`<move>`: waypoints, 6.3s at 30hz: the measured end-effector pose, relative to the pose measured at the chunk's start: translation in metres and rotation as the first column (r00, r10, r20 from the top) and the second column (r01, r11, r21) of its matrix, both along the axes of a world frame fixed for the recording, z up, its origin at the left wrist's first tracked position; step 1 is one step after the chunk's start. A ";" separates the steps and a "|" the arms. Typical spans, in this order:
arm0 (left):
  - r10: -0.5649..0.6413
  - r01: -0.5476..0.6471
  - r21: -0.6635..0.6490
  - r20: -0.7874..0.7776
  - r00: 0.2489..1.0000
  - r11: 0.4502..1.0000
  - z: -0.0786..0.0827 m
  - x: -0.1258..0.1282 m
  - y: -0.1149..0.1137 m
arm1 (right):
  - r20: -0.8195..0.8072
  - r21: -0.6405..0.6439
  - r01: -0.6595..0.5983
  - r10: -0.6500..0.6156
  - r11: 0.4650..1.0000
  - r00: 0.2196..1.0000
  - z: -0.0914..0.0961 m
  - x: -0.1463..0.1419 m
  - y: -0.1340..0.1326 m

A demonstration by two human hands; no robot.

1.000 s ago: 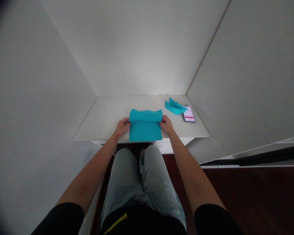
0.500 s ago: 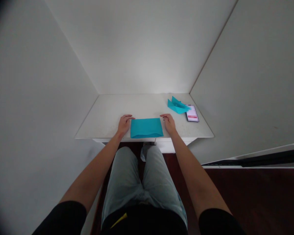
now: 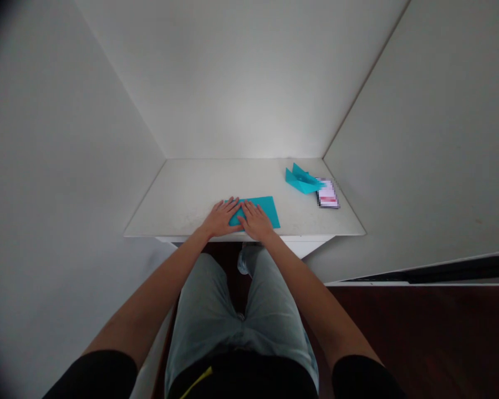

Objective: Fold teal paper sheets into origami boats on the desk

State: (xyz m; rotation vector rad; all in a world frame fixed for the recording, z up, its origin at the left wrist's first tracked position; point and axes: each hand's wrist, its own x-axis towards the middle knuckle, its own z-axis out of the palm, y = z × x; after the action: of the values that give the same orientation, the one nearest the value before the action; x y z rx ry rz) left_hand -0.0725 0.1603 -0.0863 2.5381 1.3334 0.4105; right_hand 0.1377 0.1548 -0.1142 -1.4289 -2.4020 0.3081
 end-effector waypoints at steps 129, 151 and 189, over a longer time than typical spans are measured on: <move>-0.210 0.207 0.273 -0.020 0.977 0.939 -0.001 0.038 -0.023 | 0.283 -0.017 0.016 -0.010 1.000 0.959 0.028 0.056 0.015; 0.532 -0.532 -0.002 0.014 0.847 0.847 0.015 0.018 0.004 | 0.162 0.038 -0.163 0.155 0.986 0.974 0.017 0.081 -0.029; 0.118 -0.115 0.104 -0.026 0.993 0.988 -0.005 0.060 -0.062 | 0.124 0.063 -0.143 0.134 0.988 0.983 0.017 0.077 -0.029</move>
State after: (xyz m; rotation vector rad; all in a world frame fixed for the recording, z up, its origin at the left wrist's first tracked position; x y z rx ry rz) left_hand -0.0127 0.0980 -0.0914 2.5666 1.5145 0.4748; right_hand 0.2148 0.1257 -0.0971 -1.2852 -2.5877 0.1706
